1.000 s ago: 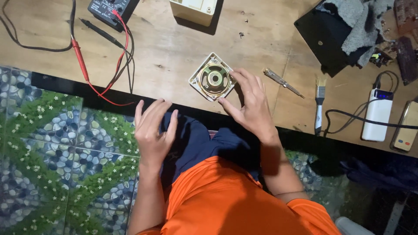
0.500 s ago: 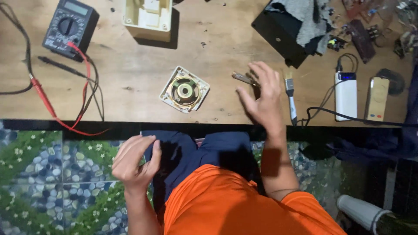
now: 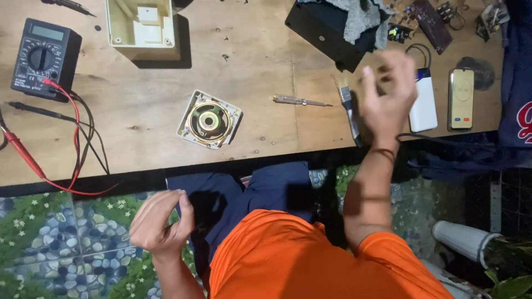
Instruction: Reassembling a speaker component by placing the driver into the housing and securing it with screws.
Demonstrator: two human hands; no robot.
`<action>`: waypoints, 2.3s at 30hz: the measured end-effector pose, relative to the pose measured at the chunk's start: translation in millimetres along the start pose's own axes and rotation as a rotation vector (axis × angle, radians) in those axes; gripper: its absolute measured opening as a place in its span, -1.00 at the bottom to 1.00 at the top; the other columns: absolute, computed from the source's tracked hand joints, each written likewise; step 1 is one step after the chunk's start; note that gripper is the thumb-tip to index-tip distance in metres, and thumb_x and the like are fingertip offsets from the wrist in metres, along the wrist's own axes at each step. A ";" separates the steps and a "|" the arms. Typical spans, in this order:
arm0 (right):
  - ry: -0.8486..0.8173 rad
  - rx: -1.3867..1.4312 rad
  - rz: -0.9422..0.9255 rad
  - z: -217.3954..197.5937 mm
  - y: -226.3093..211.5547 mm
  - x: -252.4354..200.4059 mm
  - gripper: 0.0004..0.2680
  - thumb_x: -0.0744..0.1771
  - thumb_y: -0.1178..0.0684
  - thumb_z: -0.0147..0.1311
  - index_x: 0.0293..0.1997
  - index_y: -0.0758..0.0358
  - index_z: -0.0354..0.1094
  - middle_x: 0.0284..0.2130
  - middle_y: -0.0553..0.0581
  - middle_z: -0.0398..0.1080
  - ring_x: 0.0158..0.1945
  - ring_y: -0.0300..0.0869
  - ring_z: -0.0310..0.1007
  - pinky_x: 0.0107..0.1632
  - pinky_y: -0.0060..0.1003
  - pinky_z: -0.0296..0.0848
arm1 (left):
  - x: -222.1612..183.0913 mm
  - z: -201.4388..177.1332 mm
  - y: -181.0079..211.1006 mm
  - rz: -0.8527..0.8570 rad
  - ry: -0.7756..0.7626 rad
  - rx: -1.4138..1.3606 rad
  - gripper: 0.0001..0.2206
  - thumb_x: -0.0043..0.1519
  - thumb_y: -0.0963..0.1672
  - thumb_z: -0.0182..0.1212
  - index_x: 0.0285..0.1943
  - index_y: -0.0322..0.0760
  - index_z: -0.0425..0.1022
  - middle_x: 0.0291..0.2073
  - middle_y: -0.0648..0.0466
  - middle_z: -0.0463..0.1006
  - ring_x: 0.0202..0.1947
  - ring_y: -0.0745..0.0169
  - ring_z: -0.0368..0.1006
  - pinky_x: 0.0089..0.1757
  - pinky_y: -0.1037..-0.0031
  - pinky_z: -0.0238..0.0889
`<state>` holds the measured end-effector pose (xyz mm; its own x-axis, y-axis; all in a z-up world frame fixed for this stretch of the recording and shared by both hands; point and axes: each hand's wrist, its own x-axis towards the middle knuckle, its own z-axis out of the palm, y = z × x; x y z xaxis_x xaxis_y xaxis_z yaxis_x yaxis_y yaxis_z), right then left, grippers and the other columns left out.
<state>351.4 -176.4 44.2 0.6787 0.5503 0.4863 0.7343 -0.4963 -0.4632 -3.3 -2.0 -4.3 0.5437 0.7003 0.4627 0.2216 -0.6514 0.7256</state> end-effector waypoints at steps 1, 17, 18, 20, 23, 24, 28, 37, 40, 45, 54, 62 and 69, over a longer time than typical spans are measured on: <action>-0.005 0.002 0.003 0.8 8.6 3.2 -0.79 0.35 0.38 0.14 0.09 0.43 0.38 -0.02 0.26 0.35 -0.16 -0.04 0.37 -0.14 -0.23 0.45 | 0.0 0.7 0.7 -0.004 -0.003 0.003 -0.93 0.05 -0.40 0.32 -0.38 -0.59 0.57 -0.44 -0.16 0.62 -0.41 -0.03 0.54 -0.20 0.29 0.44; -0.074 0.068 -0.287 18.9 21.3 31.0 -0.78 0.39 0.46 0.26 0.14 0.60 0.36 0.05 0.38 0.28 -0.05 0.18 0.38 -0.02 -0.03 0.43 | -11.9 1.1 -13.2 -0.020 0.028 0.021 -0.92 0.08 -0.41 0.27 -0.40 -0.59 0.56 -0.48 -0.14 0.60 -0.46 0.00 0.51 -0.26 0.32 0.41; -0.074 0.068 -0.291 18.7 18.6 29.0 -0.78 0.41 0.46 0.26 0.17 0.59 0.36 0.08 0.35 0.26 -0.08 0.11 0.34 -0.05 -0.08 0.40 | -13.5 0.8 -15.4 -0.032 0.024 0.039 -0.91 0.08 -0.41 0.27 -0.40 -0.58 0.55 -0.48 -0.14 0.60 -0.45 0.00 0.51 -0.26 0.33 0.40; -0.085 0.088 -0.300 15.5 -3.4 24.0 -0.79 0.41 0.48 0.23 0.17 0.59 0.37 0.08 0.33 0.25 -0.09 0.10 0.31 -0.02 -0.07 0.39 | -17.9 0.6 -22.9 -0.042 0.028 0.050 -0.91 0.08 -0.41 0.28 -0.40 -0.57 0.55 -0.48 -0.13 0.60 -0.47 0.00 0.50 -0.27 0.33 0.39; -0.126 0.099 -0.282 11.2 -29.2 10.9 -0.79 0.41 0.48 0.23 0.17 0.58 0.38 0.10 0.32 0.25 -0.05 0.09 0.32 0.01 -0.07 0.37 | -29.7 2.1 -35.9 -0.059 0.036 0.079 -0.91 0.10 -0.40 0.29 -0.41 -0.56 0.54 -0.48 -0.12 0.59 -0.48 0.01 0.48 -0.29 0.35 0.36; -0.153 0.100 -0.262 9.7 -37.5 7.3 -0.78 0.40 0.47 0.24 0.17 0.57 0.39 0.13 0.33 0.27 -0.02 0.11 0.36 0.00 -0.08 0.37 | -32.6 2.6 -40.5 -0.063 0.047 0.107 -0.91 0.11 -0.39 0.30 -0.41 -0.56 0.54 -0.48 -0.12 0.59 -0.48 0.01 0.48 -0.31 0.36 0.34; -0.187 0.183 -0.333 45.5 -43.8 -15.5 -0.82 0.34 0.40 0.17 0.04 0.48 0.45 0.03 0.41 0.42 -0.05 0.04 0.35 -0.13 -0.16 0.39 | -45.4 2.4 -52.1 -0.111 0.051 0.149 -0.92 0.13 -0.39 0.31 -0.38 -0.55 0.55 -0.46 -0.11 0.59 -0.51 0.04 0.44 -0.35 0.40 0.28; -0.597 0.213 -0.444 120.0 -107.6 -53.6 -0.41 0.27 -0.14 0.45 0.40 0.17 0.20 0.33 0.29 0.16 0.29 0.17 0.24 0.30 0.05 0.26 | -69.9 10.2 -72.5 -0.248 0.007 0.208 -0.94 0.15 -0.28 0.40 -0.37 -0.49 0.63 -0.50 -0.02 0.62 -0.61 0.20 0.40 -0.47 0.48 0.22; -0.543 0.315 -0.428 123.8 -100.4 -45.9 -0.48 0.20 -0.03 0.50 0.23 0.29 0.37 0.19 0.35 0.35 0.16 0.10 0.35 0.18 0.00 0.48 | -85.2 7.7 -81.3 -0.290 0.019 0.255 -0.92 0.18 -0.28 0.38 -0.36 -0.52 0.64 -0.54 -0.04 0.62 -0.68 0.26 0.35 -0.54 0.51 0.16; -0.434 0.373 -0.347 110.7 -95.6 -20.5 -0.65 0.16 0.13 0.45 -0.04 0.42 0.48 0.12 0.45 0.45 0.11 0.16 0.44 0.10 0.01 0.57 | -97.3 5.6 -95.4 -0.434 0.181 0.151 -0.94 0.21 -0.31 0.30 -0.33 -0.58 0.58 -0.53 -0.05 0.56 -0.59 0.27 0.33 -0.45 0.52 0.24; -0.379 0.489 -0.287 85.2 -91.5 -28.5 -0.64 0.19 0.27 0.40 0.01 0.44 0.31 0.12 0.51 0.42 0.07 0.19 0.53 0.11 -0.04 0.62 | -104.3 20.1 -109.2 -0.447 0.272 0.212 -0.87 0.24 -0.31 0.29 -0.40 -0.49 0.53 -0.60 0.05 0.42 -0.65 0.33 0.18 -0.54 0.53 0.09; -0.463 0.396 -0.300 99.4 -98.2 -51.0 -0.62 0.18 -0.03 0.57 -0.06 0.19 0.42 0.13 0.35 0.44 0.06 0.24 0.46 0.14 0.07 0.38 | -111.4 29.5 -127.8 -0.380 0.314 0.289 -0.77 0.27 -0.21 0.37 -0.47 -0.23 0.49 -0.72 0.11 0.32 -0.66 0.05 0.37 -0.47 0.45 0.26; -0.462 0.461 -0.425 122.6 -75.8 -6.8 -0.90 0.33 0.11 0.39 -0.19 0.20 0.52 0.06 0.36 0.52 0.01 0.23 0.56 0.07 0.04 0.46 | -119.9 31.1 -136.5 -0.396 0.341 0.361 -0.75 0.27 -0.20 0.36 -0.49 -0.19 0.46 -0.74 0.12 0.26 -0.66 0.04 0.34 -0.46 0.43 0.26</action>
<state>289.5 -60.2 -14.8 0.1910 0.9050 0.3801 0.7816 0.0940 -0.6167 -73.5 -6.2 -174.6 0.0898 0.9232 0.3738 0.6446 -0.3400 0.6848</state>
